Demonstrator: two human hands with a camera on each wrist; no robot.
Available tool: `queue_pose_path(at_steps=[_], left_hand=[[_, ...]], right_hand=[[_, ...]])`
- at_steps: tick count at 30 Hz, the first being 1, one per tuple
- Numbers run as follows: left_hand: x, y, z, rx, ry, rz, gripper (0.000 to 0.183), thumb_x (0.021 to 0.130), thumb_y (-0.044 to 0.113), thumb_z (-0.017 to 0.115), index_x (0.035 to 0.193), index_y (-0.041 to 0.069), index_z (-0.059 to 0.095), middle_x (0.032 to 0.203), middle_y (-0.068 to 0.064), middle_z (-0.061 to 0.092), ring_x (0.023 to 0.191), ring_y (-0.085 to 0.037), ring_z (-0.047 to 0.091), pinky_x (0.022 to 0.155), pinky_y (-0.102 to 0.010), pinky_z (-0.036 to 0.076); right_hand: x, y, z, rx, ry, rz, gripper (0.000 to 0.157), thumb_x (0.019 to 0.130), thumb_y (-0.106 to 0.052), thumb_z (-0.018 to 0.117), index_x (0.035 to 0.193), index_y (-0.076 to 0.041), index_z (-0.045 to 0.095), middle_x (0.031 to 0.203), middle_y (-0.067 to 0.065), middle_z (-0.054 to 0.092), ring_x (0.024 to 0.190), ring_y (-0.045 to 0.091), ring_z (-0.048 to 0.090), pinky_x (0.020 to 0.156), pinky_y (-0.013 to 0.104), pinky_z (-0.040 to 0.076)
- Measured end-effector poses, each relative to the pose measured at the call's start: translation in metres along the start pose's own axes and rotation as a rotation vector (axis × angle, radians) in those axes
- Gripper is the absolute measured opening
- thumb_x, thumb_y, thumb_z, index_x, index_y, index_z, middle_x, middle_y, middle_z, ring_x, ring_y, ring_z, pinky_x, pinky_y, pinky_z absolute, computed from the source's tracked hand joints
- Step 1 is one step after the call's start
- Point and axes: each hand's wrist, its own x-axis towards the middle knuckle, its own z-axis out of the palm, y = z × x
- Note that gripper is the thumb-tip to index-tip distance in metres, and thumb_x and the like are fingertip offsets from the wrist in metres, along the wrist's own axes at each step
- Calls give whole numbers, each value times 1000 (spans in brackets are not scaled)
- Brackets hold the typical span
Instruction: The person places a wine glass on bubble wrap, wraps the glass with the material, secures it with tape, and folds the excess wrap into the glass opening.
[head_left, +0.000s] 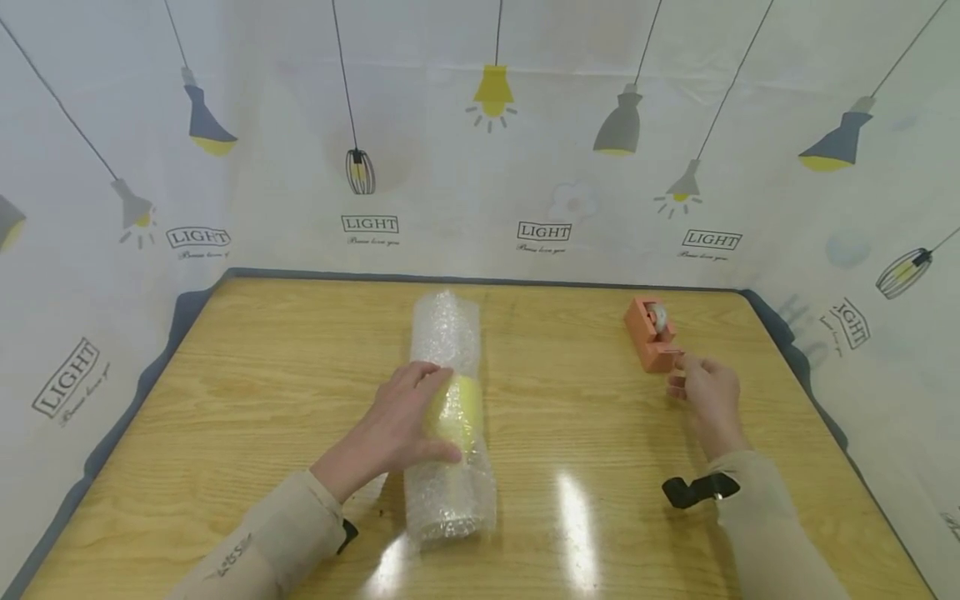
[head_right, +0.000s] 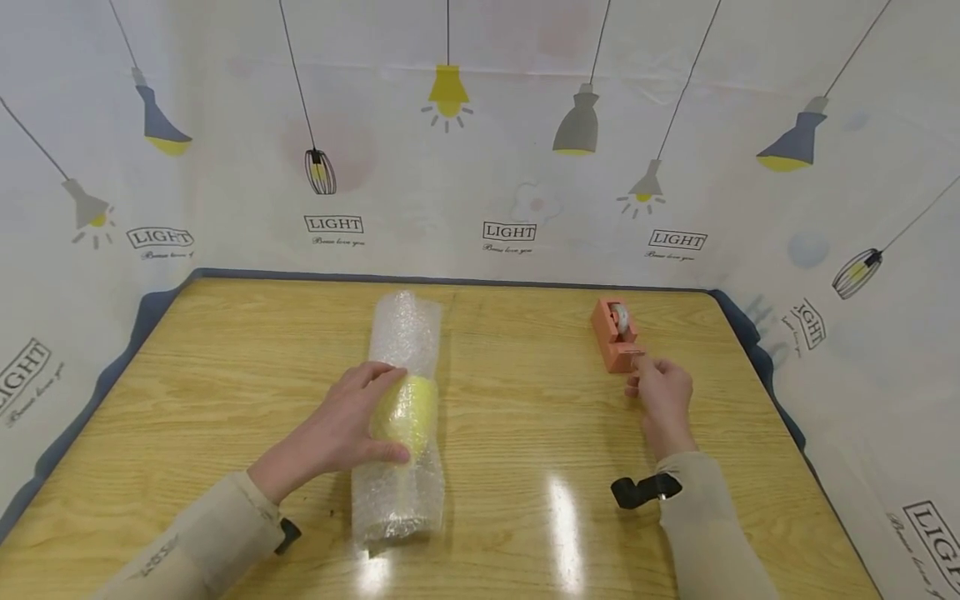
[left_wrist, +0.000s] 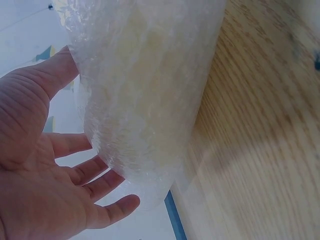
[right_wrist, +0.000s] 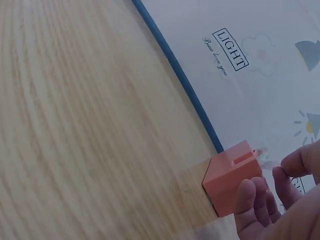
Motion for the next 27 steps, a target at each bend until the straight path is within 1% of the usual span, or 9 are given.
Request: queue_pose_path(at_steps=[2, 6, 9, 13, 18, 20, 23, 26, 27], left_hand=[[0, 0, 0, 0, -2, 0, 109, 69, 42, 95, 154, 1, 41, 151, -22, 45, 141, -40, 41, 117, -62, 34], [-1, -1, 1, -3, -2, -2, 109, 69, 43, 95, 155, 1, 41, 152, -22, 44, 141, -40, 41, 117, -63, 33], [-1, -1, 1, -3, 0, -1, 110, 69, 43, 95, 154, 1, 41, 151, -22, 44, 141, -40, 41, 117, -63, 33], [-1, -2, 1, -4, 3, 4, 110, 69, 43, 95, 154, 1, 41, 151, -22, 45, 140, -40, 41, 116, -62, 34], [0, -2, 2, -5, 8, 14, 109, 69, 43, 95, 155, 1, 41, 151, -22, 45, 140, -40, 41, 117, -62, 34], [0, -2, 2, -5, 10, 18, 109, 69, 43, 95, 155, 1, 41, 151, -22, 45, 140, -40, 41, 117, -62, 34], [0, -2, 2, -5, 9, 17, 109, 70, 43, 94, 155, 1, 41, 151, -22, 45, 141, -40, 41, 117, -61, 34], [1, -2, 3, 0, 5, 15, 108, 70, 43, 94, 154, 1, 41, 151, -22, 44, 140, -40, 41, 116, -63, 35], [1, -2, 3, 0, 2, 15, 108, 70, 42, 94, 154, 1, 41, 151, -22, 44, 140, -40, 41, 115, -63, 35]], right_hand=[[2, 4, 0, -31, 1, 2, 29, 105, -20, 49, 118, 4, 60, 138, 9, 47, 75, 7, 63, 69, 22, 59], [7, 12, 0, -123, 12, -30, 27, 106, -21, 50, 113, 3, 60, 129, 14, 54, 68, 7, 65, 66, 21, 58], [9, 16, -1, -166, 13, -68, 31, 107, -22, 51, 116, 7, 61, 136, 18, 54, 66, 4, 65, 64, 20, 59], [11, 18, 0, -156, -5, -93, 36, 107, -19, 51, 122, 14, 59, 154, 19, 46, 65, 1, 68, 65, 19, 60], [12, 21, 1, -137, -24, -90, 29, 106, -13, 49, 118, 12, 58, 155, 21, 46, 64, 1, 69, 65, 21, 61], [14, 22, 1, -143, -32, -97, 26, 106, -12, 50, 117, 10, 58, 146, 21, 53, 63, 3, 69, 65, 23, 62], [17, 22, -2, -173, -57, -118, 25, 106, -12, 50, 119, 9, 57, 116, 17, 70, 63, 7, 70, 64, 26, 62], [22, 23, -9, -238, -88, -152, 28, 107, -14, 50, 122, 8, 56, 83, 7, 74, 63, 10, 71, 64, 26, 62], [23, 24, -11, -262, -99, -164, 28, 107, -14, 49, 123, 9, 56, 77, 6, 74, 63, 10, 71, 64, 25, 62]])
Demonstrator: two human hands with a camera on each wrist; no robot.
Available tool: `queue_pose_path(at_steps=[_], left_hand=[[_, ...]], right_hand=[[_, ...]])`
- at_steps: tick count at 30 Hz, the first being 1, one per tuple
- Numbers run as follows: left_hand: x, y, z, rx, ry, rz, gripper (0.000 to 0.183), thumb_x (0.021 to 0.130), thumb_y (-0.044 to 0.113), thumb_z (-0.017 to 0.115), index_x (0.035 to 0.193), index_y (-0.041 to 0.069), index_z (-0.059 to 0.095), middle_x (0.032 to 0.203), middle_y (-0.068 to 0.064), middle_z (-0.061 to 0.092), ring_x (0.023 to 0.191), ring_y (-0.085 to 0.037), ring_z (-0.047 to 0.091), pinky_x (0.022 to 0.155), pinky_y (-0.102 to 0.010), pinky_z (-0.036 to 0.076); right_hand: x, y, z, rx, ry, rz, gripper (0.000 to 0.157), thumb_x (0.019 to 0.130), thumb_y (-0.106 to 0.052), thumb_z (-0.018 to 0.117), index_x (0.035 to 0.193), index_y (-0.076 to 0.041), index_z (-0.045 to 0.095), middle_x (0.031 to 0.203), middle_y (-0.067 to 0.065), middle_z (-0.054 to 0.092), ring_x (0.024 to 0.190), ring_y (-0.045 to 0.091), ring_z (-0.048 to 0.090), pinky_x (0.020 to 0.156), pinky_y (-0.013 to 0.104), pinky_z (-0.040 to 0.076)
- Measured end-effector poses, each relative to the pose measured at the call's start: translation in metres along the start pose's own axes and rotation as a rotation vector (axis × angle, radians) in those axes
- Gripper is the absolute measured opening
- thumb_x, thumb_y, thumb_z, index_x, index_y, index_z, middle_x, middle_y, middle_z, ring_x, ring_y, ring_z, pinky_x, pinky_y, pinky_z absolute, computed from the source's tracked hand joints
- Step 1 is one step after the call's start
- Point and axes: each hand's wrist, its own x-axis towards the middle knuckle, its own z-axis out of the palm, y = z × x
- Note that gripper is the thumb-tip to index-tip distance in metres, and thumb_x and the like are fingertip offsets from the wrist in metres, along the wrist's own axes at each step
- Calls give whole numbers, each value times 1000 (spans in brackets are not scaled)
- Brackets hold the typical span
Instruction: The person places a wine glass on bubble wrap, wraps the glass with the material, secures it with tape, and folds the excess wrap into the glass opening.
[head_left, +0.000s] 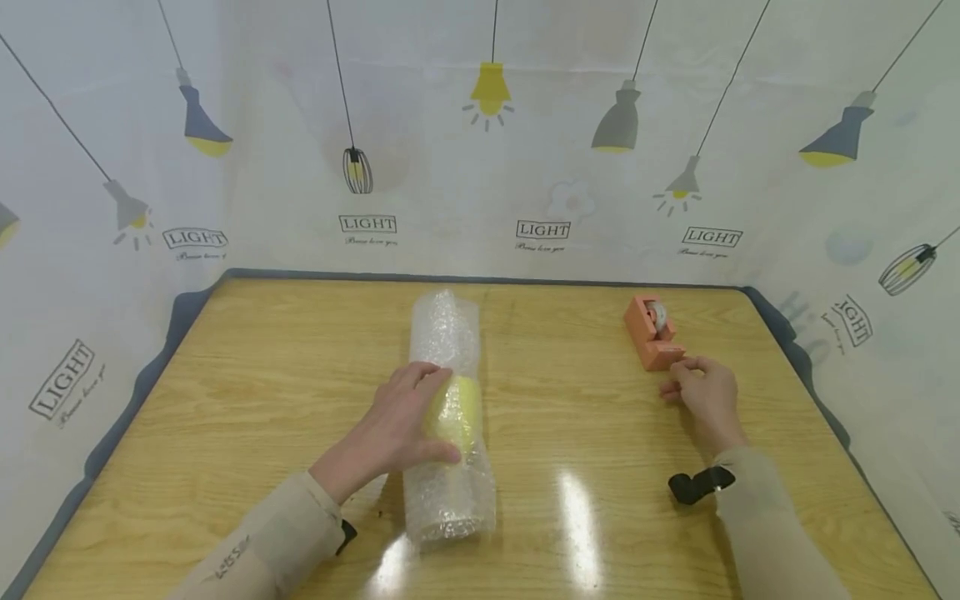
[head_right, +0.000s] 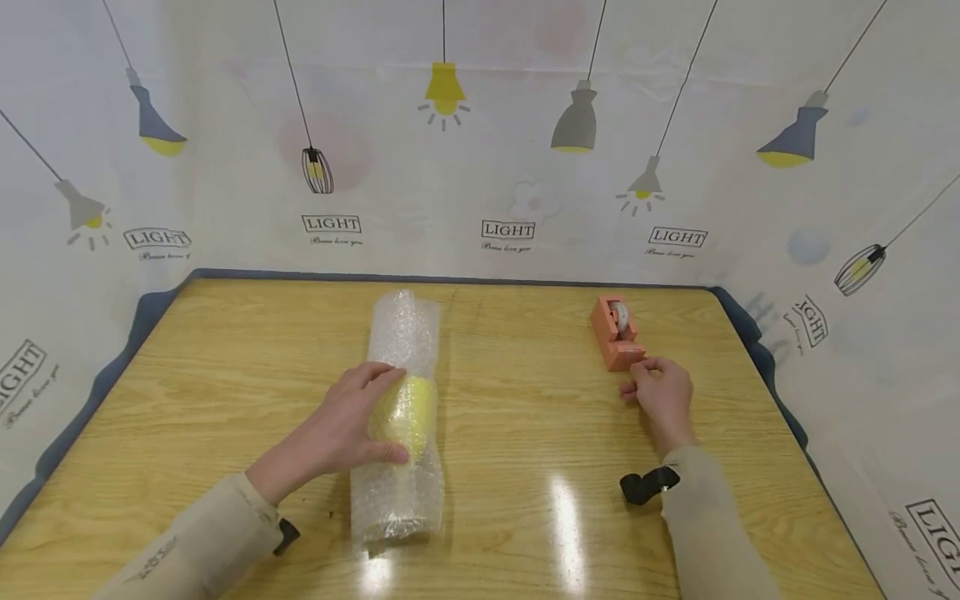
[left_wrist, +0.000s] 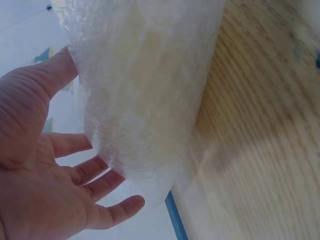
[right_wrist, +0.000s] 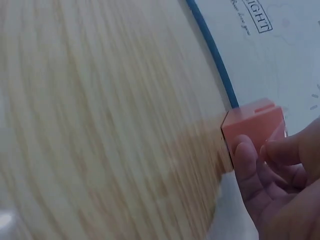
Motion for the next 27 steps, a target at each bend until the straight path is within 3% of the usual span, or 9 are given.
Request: queue_pose_path(at_steps=[14, 27], left_hand=[[1, 1, -2, 16, -9, 4, 109, 71, 45, 93, 155, 1, 40, 152, -21, 44, 141, -40, 41, 116, -62, 34], [1, 1, -1, 23, -4, 10, 109, 70, 45, 94, 154, 1, 41, 150, -20, 45, 139, -40, 43, 115, -62, 36]], right_hand=[[13, 6, -4, -272, 26, -204, 17, 106, -5, 47, 105, 8, 59, 74, 14, 74, 58, 9, 67, 52, 22, 56], [12, 11, -12, -337, -40, -226, 19, 109, -8, 43, 114, 6, 56, 84, 19, 77, 61, 13, 69, 56, 23, 54]])
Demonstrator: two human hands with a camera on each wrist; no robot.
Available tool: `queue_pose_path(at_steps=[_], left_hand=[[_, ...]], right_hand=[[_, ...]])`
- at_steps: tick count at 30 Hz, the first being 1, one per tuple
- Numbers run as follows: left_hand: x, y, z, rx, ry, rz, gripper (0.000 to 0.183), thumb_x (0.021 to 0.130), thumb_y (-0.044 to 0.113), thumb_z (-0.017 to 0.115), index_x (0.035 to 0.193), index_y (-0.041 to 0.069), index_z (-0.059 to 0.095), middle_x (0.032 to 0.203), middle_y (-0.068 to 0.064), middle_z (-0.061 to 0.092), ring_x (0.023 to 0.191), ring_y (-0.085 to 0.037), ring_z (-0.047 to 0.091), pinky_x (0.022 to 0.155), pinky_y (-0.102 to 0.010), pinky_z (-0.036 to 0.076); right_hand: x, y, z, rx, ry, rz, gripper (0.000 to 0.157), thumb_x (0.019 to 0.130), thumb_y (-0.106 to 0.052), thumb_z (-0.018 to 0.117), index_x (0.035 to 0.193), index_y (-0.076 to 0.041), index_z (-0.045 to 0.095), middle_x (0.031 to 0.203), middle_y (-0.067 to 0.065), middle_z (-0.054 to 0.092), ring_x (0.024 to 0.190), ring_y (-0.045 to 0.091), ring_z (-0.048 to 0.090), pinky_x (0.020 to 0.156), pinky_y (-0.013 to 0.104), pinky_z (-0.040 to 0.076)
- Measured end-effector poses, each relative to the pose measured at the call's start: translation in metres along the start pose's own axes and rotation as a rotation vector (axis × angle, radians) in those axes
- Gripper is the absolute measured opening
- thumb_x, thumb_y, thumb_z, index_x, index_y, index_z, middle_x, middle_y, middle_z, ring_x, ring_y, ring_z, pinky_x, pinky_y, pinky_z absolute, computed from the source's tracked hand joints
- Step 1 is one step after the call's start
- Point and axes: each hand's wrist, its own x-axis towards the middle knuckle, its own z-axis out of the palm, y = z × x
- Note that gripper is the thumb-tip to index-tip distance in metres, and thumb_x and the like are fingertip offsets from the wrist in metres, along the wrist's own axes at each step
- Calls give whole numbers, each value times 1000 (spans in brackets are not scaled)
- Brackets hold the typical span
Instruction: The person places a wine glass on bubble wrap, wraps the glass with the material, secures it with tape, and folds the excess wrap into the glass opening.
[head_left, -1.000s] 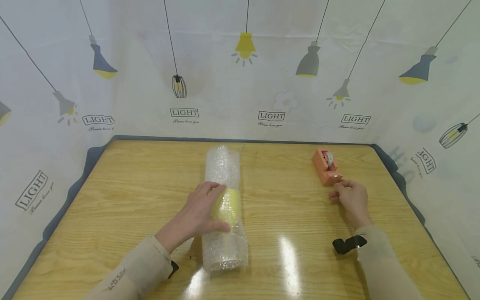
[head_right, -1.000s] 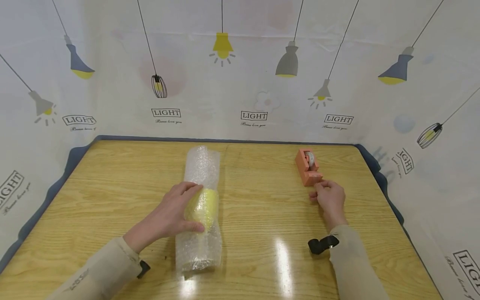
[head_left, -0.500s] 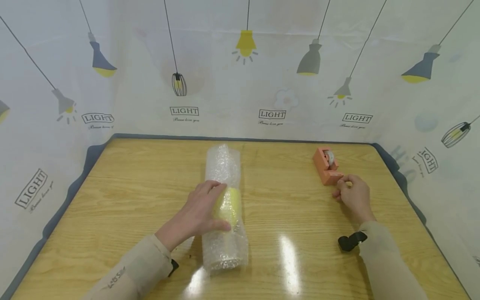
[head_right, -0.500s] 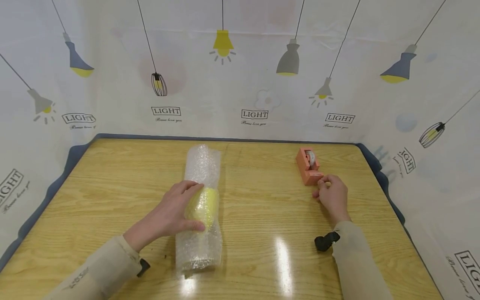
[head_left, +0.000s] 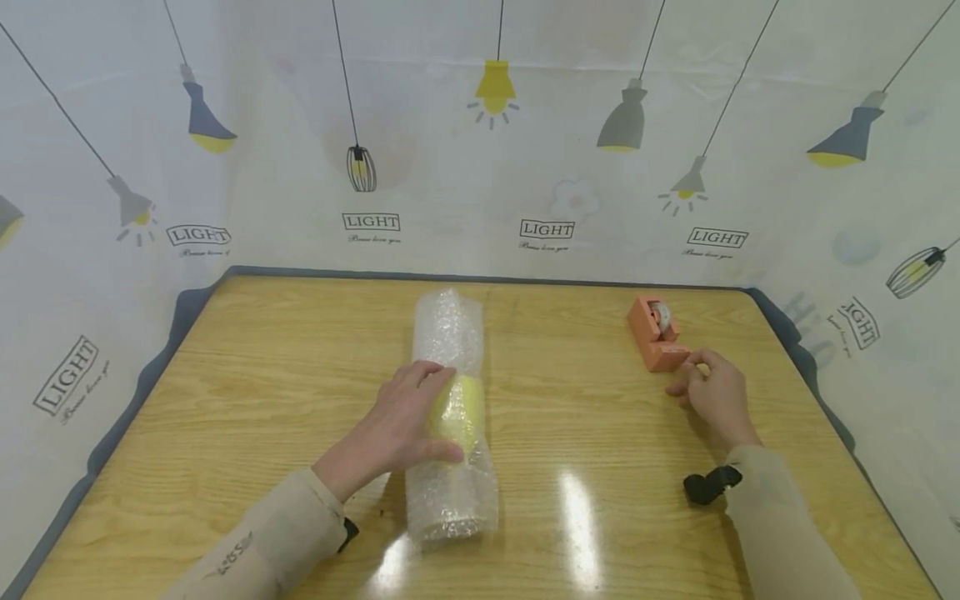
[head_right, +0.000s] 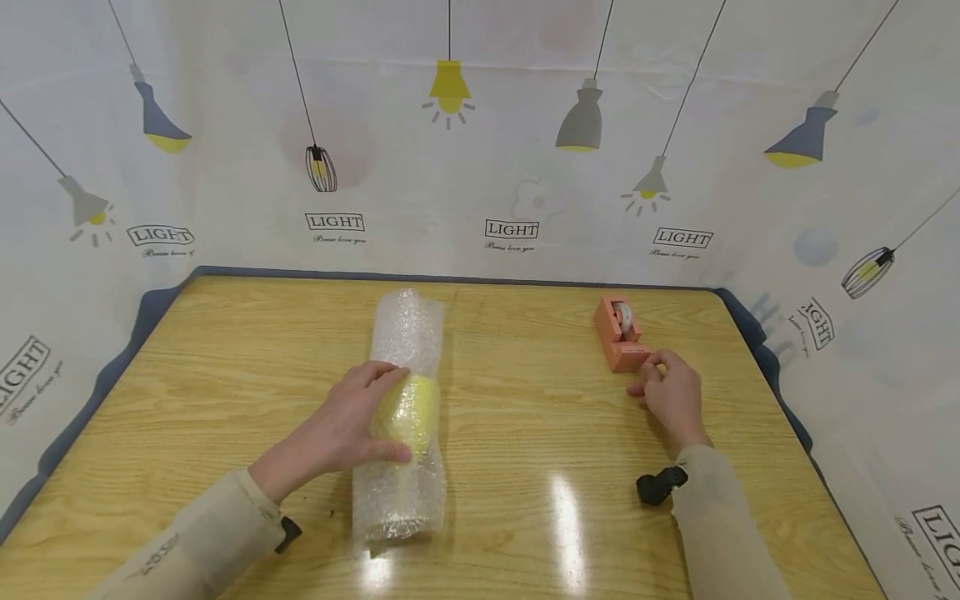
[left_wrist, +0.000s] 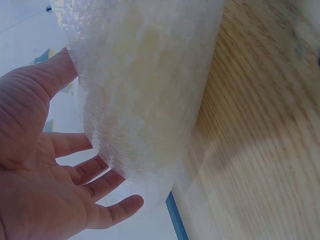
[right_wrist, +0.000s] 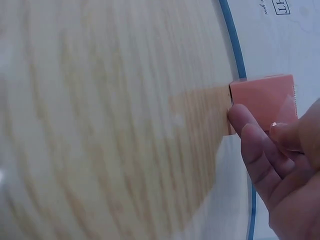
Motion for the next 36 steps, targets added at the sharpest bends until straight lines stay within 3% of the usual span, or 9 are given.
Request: queue_pose_path(at_steps=[7, 12, 16, 26, 30, 36], left_hand=[[0, 0, -1, -2, -4, -11, 109, 70, 44, 94, 155, 2, 41, 151, -20, 45, 138, -39, 44, 115, -62, 36], [-1, 0, -1, -12, -3, -10, 109, 70, 44, 94, 155, 1, 41, 151, -20, 45, 138, -39, 43, 114, -62, 37], [-1, -1, 0, -11, 2, -5, 108, 70, 43, 94, 154, 0, 41, 150, -20, 46, 138, -39, 43, 114, -61, 37], [-2, -3, 1, -11, 17, 10, 105, 72, 42, 94, 153, -1, 42, 148, -21, 47, 137, -39, 44, 113, -60, 39], [-2, -3, 1, -11, 23, 13, 105, 72, 42, 94, 153, -1, 42, 148, -21, 47, 138, -39, 44, 114, -61, 38], [-2, -3, 1, -16, 23, 16, 107, 71, 42, 94, 154, -1, 41, 149, -21, 46, 139, -40, 43, 115, -61, 37]], right_hand=[[-5, 2, -7, -12, -72, 3, 23, 110, -14, 44, 116, 6, 56, 83, 19, 77, 61, 17, 70, 60, 21, 50], [-9, -2, -9, -69, -82, 7, 25, 109, -14, 45, 114, 7, 58, 92, 21, 77, 66, 13, 73, 61, 20, 48], [-15, -10, -9, -85, -83, -16, 26, 108, -12, 47, 119, 8, 59, 79, 19, 76, 64, 16, 73, 58, 21, 49], [-29, -34, -1, -63, -62, -206, 18, 105, -8, 55, 108, 7, 63, 92, 27, 69, 62, 17, 68, 51, 25, 52], [-30, -40, 3, -89, -55, -284, 16, 104, -7, 58, 107, 7, 66, 98, 25, 67, 64, 22, 69, 52, 25, 54], [-35, -56, 6, -122, -69, -367, 11, 102, -7, 63, 102, 4, 68, 90, 17, 67, 66, 24, 65, 53, 27, 52]])
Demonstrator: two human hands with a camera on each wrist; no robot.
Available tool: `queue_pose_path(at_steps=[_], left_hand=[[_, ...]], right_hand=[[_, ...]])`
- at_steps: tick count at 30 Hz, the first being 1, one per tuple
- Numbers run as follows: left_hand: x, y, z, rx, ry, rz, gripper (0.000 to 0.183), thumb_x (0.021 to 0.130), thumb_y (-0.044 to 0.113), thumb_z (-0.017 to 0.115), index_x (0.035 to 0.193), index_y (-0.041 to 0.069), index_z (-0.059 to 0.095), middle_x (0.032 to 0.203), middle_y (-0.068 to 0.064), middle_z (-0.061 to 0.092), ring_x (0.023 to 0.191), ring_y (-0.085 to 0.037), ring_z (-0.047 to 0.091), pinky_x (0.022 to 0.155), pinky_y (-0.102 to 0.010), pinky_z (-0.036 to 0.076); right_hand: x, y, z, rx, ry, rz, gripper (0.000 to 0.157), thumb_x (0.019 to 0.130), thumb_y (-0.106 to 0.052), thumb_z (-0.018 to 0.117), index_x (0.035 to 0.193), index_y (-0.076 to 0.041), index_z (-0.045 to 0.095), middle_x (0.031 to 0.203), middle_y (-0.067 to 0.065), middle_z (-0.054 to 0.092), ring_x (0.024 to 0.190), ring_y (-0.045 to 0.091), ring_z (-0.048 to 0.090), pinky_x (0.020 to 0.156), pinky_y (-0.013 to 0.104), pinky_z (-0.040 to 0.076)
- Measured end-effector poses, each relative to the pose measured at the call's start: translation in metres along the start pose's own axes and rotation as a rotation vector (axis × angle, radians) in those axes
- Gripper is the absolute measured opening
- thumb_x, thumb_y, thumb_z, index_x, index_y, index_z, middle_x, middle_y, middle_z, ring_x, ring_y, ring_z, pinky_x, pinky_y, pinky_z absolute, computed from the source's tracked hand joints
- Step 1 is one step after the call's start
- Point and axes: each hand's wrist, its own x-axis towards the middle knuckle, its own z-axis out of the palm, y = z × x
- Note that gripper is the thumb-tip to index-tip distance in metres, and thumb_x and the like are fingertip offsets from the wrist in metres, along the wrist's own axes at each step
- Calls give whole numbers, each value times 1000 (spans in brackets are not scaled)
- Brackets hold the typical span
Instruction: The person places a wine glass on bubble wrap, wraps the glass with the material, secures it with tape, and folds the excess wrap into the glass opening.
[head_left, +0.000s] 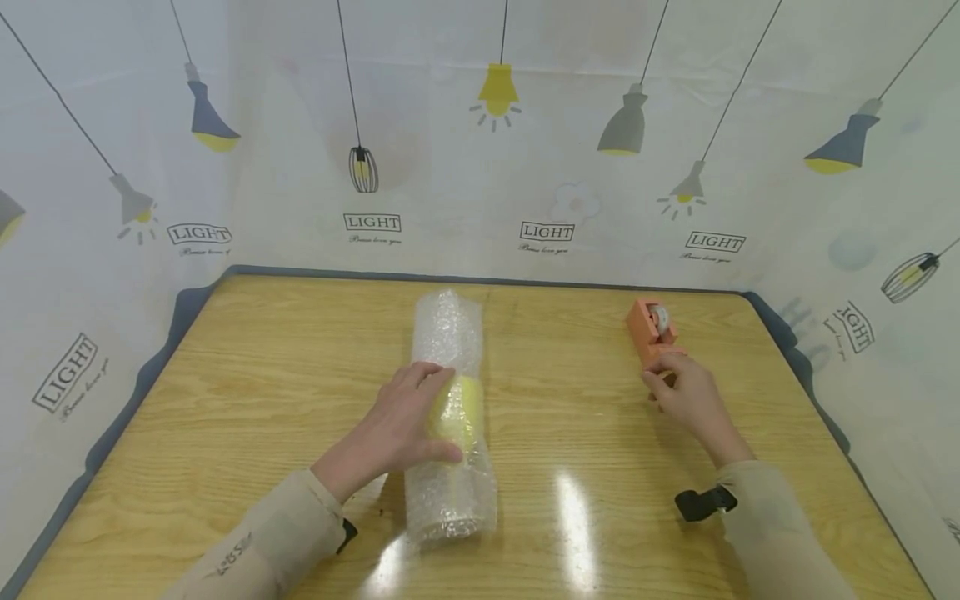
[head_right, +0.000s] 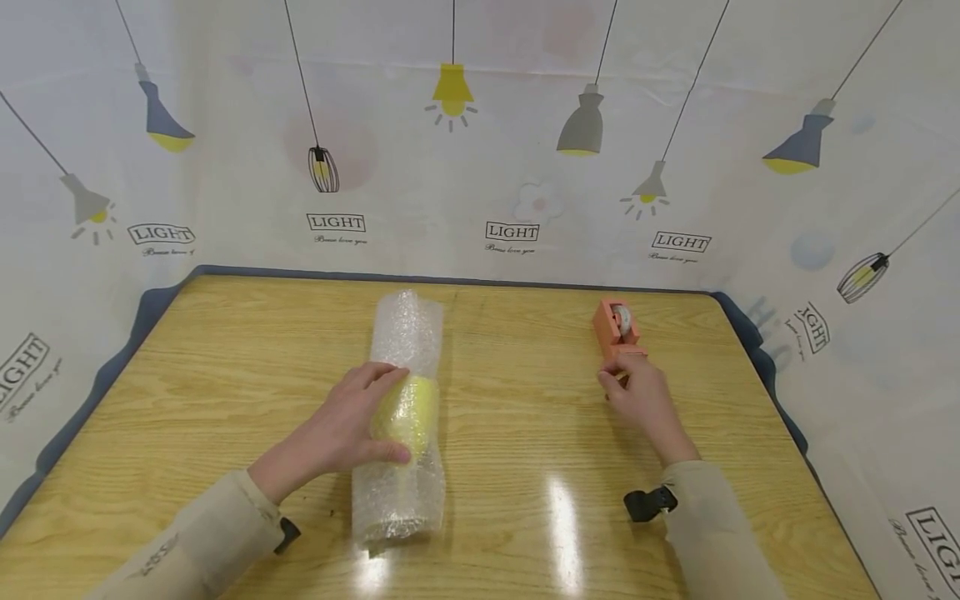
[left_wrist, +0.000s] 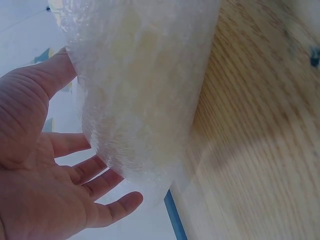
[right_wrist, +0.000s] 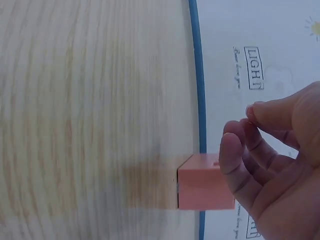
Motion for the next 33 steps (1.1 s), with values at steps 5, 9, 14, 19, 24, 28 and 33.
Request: queue_pose_path(at_steps=[5, 9, 14, 19, 24, 28, 33], left_hand=[[0, 0, 0, -3, 3, -2, 107, 71, 42, 94, 154, -1, 42, 149, -21, 46, 139, -40, 43, 115, -61, 36], [-1, 1, -1, -6, 3, -5, 108, 70, 43, 94, 154, -1, 41, 150, -21, 46, 139, -39, 43, 116, -60, 36], [-1, 0, 0, -6, -3, -7, 110, 70, 45, 94, 155, 0, 40, 151, -21, 45, 141, -39, 41, 117, -60, 35], [0, -2, 0, 2, -7, -9, 112, 68, 46, 94, 155, 1, 40, 152, -21, 45, 141, -39, 41, 117, -60, 35], [0, -2, 0, 15, -15, -13, 114, 68, 48, 94, 156, 1, 39, 153, -20, 44, 142, -39, 40, 117, -61, 35], [0, -2, -1, 15, -23, -19, 115, 68, 49, 94, 157, 2, 39, 154, -20, 43, 143, -38, 39, 117, -61, 35], [1, -3, -1, 10, -32, -29, 115, 68, 49, 94, 158, 3, 38, 155, -19, 42, 144, -38, 38, 117, -61, 35]], right_hand=[[2, -14, 5, -48, -4, -111, 6, 99, -5, 68, 98, 0, 70, 90, 12, 70, 74, 21, 63, 62, 30, 51], [3, -26, 9, -31, -28, -165, 4, 98, -4, 69, 95, -2, 70, 90, 8, 69, 78, 20, 62, 65, 30, 52], [2, -39, 17, 2, -49, -227, 4, 98, -3, 69, 94, -4, 70, 90, 5, 67, 77, 17, 61, 64, 27, 52], [3, -52, 25, 36, -86, -254, 6, 97, -3, 70, 94, -7, 71, 90, 3, 66, 78, 15, 60, 66, 27, 53], [5, -67, 32, 82, -126, -285, 7, 98, -3, 69, 92, -7, 71, 89, 2, 65, 78, 13, 58, 66, 26, 53], [8, -77, 38, 98, -154, -316, 7, 98, -4, 69, 92, -7, 71, 88, 1, 65, 78, 12, 59, 66, 26, 53], [11, -86, 46, 122, -197, -332, 9, 99, -3, 67, 92, -8, 70, 88, -1, 65, 77, 12, 60, 65, 26, 53]])
